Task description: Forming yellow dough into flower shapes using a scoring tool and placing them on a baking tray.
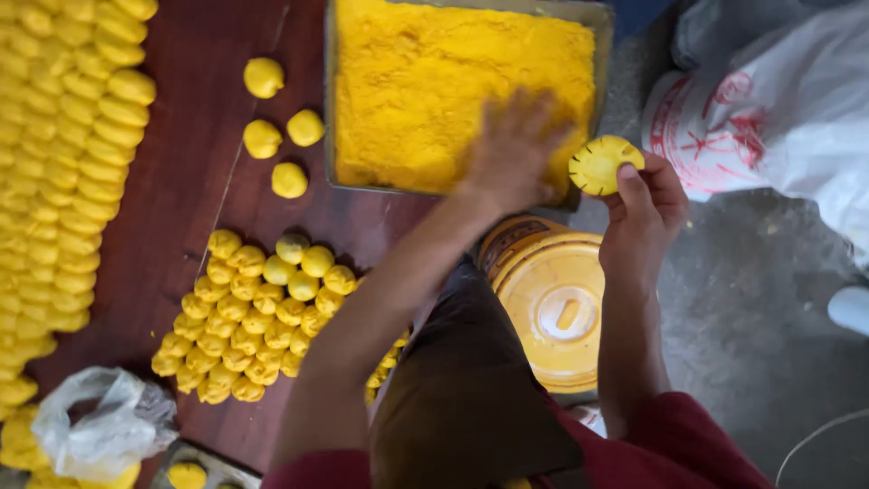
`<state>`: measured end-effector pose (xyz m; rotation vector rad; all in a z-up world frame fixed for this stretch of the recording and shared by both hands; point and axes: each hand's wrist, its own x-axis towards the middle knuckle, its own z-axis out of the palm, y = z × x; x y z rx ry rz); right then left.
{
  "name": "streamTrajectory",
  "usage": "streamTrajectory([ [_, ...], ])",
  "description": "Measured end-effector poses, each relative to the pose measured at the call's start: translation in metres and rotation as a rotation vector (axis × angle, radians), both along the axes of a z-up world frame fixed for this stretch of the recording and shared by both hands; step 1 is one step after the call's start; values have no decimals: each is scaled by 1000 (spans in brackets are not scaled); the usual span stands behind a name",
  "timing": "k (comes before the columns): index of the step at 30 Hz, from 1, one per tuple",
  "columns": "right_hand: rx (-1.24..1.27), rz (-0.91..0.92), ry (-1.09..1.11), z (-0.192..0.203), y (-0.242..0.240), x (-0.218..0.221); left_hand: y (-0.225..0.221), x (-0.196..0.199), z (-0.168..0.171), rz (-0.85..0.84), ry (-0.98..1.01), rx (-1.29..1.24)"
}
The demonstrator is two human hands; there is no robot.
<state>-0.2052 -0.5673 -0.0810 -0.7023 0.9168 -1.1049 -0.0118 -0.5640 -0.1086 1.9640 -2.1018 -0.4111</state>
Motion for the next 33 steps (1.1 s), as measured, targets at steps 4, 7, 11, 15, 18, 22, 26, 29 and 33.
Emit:
streamTrajectory([
  [4,1,7,11,11,0,7,-7,-15,-5,-31,-143,156],
  [7,-32,14,-2,13,-4,0,-3,-1,-24,-71,-193,267],
  [11,-102,44,22,16,-8,-10,11,39,-19,-95,-178,256],
  [15,-79,78,39,-1,-8,-4,35,86,39,9,-41,-33],
  [18,-74,172,96,-12,-13,12,52,88,55,169,13,124],
  [22,-108,264,156,-18,-21,31,62,82,47,234,66,28],
  [26,-251,248,188,4,-33,43,61,89,46,378,75,87],
  [29,-396,197,190,28,-40,45,65,97,37,446,43,63],
  [33,-636,185,339,48,-34,69,65,99,58,498,166,-95],
])
